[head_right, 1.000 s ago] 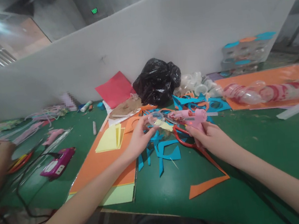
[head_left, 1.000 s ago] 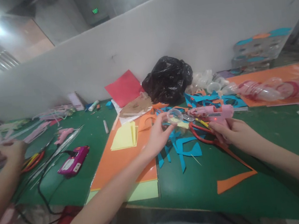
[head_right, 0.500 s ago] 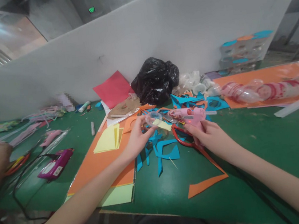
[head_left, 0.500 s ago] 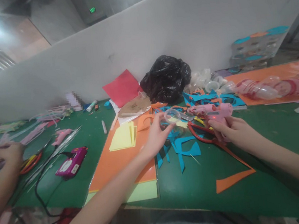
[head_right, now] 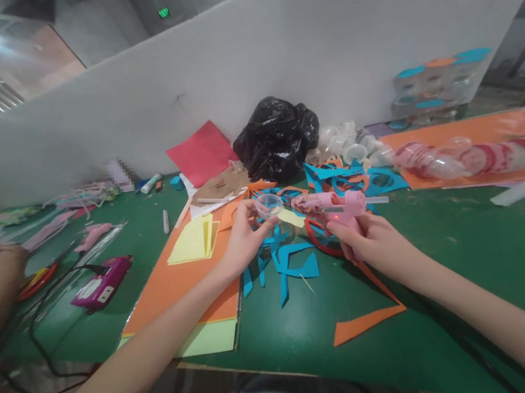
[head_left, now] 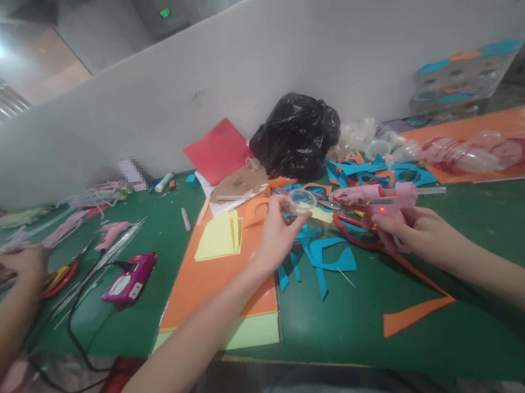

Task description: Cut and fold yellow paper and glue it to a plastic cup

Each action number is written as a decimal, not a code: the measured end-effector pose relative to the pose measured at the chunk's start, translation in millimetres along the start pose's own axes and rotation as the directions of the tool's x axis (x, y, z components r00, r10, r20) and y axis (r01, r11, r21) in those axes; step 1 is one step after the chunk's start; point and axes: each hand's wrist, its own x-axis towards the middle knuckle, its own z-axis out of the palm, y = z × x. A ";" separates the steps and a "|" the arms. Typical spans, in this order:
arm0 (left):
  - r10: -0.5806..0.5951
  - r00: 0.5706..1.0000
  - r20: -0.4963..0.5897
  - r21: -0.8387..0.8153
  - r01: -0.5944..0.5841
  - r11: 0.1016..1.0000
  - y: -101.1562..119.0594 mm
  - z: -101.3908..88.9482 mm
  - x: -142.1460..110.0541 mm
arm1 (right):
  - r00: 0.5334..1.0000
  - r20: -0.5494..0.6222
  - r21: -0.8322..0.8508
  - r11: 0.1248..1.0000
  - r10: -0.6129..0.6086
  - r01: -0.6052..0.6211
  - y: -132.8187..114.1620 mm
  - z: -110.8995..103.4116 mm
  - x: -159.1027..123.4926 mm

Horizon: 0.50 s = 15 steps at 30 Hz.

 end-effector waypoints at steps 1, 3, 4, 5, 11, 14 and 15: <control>-0.002 1.000 0.001 0.000 0.002 1.000 -0.2 0.0 0.0 | 1.000 0.010 0.003 1.000 0.005 -0.005 0.4 0.1 0.5; 0.002 1.000 -0.004 0.012 -0.002 1.000 -0.2 0.1 0.0 | 0.999 0.024 0.014 0.999 0.029 -0.030 0.5 -0.1 1.0; 0.006 1.000 -0.008 0.021 -0.006 1.000 -0.1 0.1 -0.1 | 0.999 0.026 0.022 0.999 0.041 -0.042 0.2 -0.2 1.0; 0.010 1.000 -0.013 0.030 -0.010 1.000 0.1 0.1 -0.2 | 0.998 0.027 0.025 0.998 0.050 -0.050 -0.2 -0.3 0.7; 0.005 1.000 -0.013 0.036 -0.005 0.999 3.3 0.4 -1.1 | 0.998 0.031 0.014 0.999 0.051 -0.052 -4.0 0.2 -1.0; 0.011 1.000 -0.014 0.035 -0.011 0.999 3.6 0.6 -0.7 | 0.998 0.027 0.013 0.999 0.052 -0.053 -5.6 0.3 -0.6; 0.016 1.000 -0.015 0.037 -0.015 0.999 3.2 0.7 -0.5 | 0.998 0.025 0.012 0.999 0.051 -0.051 -6.2 0.2 -0.4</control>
